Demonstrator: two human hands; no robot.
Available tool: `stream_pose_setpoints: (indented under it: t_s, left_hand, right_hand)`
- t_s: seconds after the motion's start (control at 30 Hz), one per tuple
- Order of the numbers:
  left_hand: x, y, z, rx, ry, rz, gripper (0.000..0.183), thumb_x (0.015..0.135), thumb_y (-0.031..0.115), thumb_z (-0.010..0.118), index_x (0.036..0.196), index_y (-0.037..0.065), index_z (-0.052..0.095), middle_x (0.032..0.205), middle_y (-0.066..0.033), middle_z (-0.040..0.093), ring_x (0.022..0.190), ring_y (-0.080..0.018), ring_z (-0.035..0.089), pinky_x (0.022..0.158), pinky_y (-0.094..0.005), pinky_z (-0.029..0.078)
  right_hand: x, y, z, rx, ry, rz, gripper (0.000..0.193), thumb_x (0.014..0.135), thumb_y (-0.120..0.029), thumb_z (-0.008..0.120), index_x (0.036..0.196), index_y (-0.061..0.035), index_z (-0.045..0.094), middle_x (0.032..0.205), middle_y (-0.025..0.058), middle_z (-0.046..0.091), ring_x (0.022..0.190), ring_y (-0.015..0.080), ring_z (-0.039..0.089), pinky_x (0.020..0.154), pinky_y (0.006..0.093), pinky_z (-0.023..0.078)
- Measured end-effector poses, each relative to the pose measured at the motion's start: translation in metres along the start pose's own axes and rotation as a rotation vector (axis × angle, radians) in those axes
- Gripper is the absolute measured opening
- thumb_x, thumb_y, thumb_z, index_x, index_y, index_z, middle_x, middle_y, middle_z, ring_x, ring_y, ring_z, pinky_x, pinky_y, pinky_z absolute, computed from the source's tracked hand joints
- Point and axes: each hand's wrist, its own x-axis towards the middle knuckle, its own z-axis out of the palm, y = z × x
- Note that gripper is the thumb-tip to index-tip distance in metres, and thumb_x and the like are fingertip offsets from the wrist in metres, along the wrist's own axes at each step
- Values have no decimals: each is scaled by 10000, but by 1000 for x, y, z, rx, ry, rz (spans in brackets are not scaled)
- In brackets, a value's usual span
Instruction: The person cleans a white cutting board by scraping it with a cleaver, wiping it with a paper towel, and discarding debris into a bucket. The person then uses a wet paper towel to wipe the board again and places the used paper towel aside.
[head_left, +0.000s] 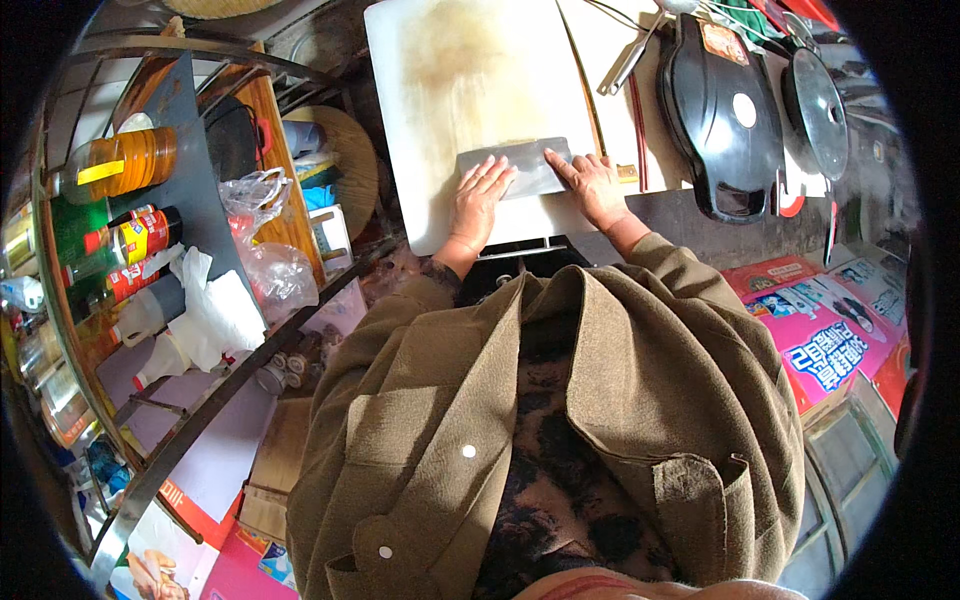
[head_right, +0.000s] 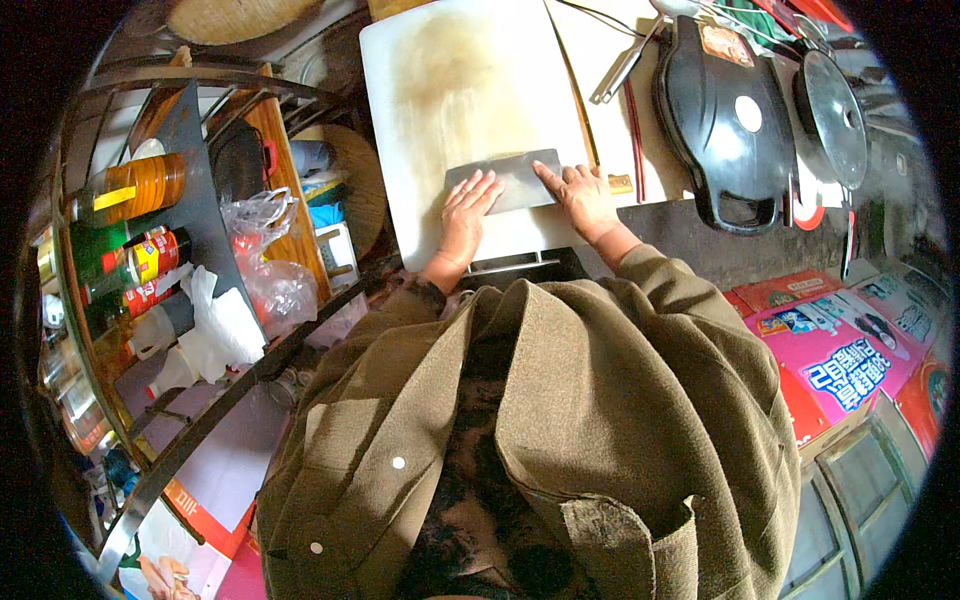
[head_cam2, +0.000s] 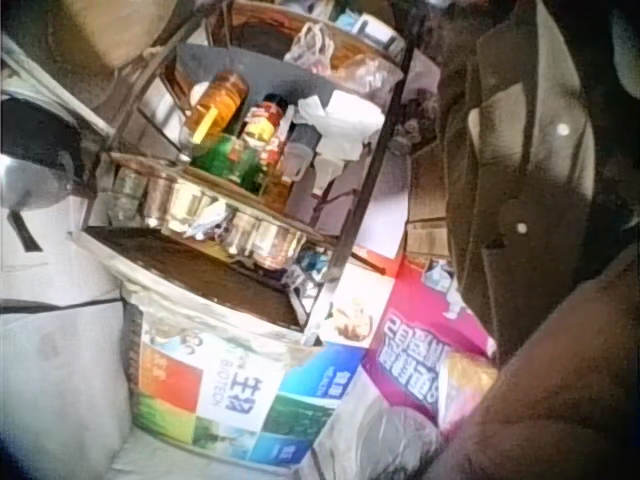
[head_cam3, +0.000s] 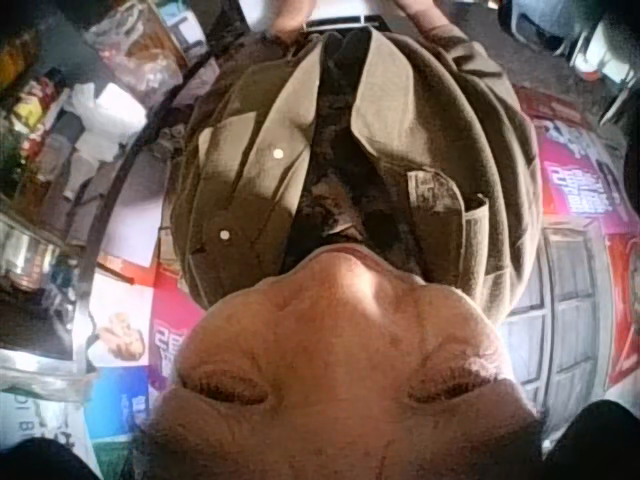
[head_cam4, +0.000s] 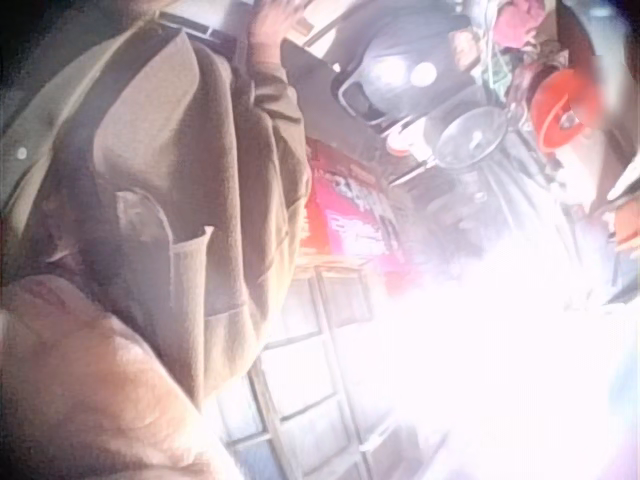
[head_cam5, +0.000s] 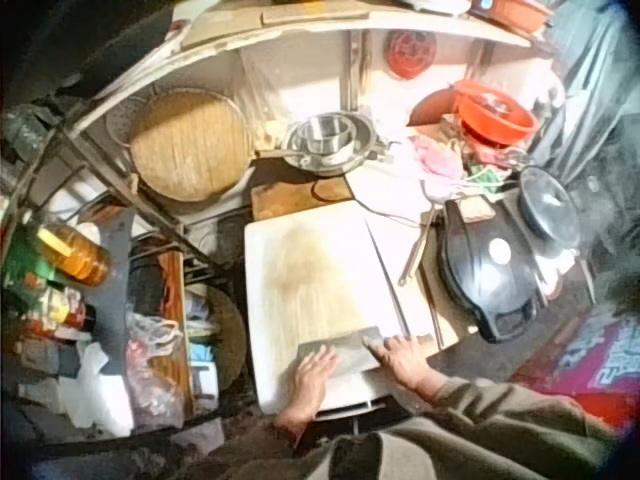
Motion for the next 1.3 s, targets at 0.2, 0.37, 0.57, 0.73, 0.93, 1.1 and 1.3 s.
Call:
stream_pose_setpoints:
  t_s: [0.2,0.37,0.57,0.73,0.93,1.1,1.3]
  left_hand:
    - [48,-22,0,43,40,-42,322,988,124,508,1244,190,692,1366,-52,620,1320,-263,542,1144,-459,379]
    - [107,-51,-1,77,76,3,320,987,70,512,1213,177,713,1323,-72,647,1292,-269,570,1131,-443,401]
    - [117,-59,-12,99,41,49,408,939,19,472,1252,161,692,1332,-104,638,1288,-275,570,1106,-409,421]
    - [-23,-6,-19,-3,-61,124,433,933,28,446,1321,89,628,1451,-94,550,1364,-312,491,1151,-497,348]
    - [-101,30,-7,-110,-99,321,385,841,83,591,1214,36,675,1355,-116,612,1301,-289,551,1087,-417,431]
    - [-79,28,-1,-84,-191,242,410,901,95,515,1292,52,631,1420,-98,567,1361,-273,491,1137,-422,374]
    - [-31,22,8,-26,-131,171,402,931,16,517,1281,148,666,1420,-32,583,1351,-208,512,1141,-384,391]
  right_hand:
    - [57,23,1,-41,-6,-18,588,959,-208,534,1521,-329,407,901,10,607,902,193,606,863,409,427]
    - [116,48,1,-16,33,6,498,978,-298,542,1468,-353,475,867,33,647,879,222,644,834,436,458]
    - [125,48,-5,-36,6,20,462,964,-326,559,1425,-340,526,913,45,669,948,225,648,852,437,461]
    - [-18,-12,-9,132,-38,-24,638,877,-74,565,1494,-157,425,1004,94,583,997,281,573,938,473,415]
    - [-128,-57,-6,131,-11,38,589,849,-107,605,1429,-154,518,885,58,533,891,250,535,824,431,392]
    - [-108,-43,3,57,50,107,566,853,-112,594,1413,-181,540,891,45,554,892,238,543,817,413,397]
    - [-68,-13,5,40,58,110,562,897,-128,568,1449,-212,506,904,34,559,934,216,561,846,414,393]
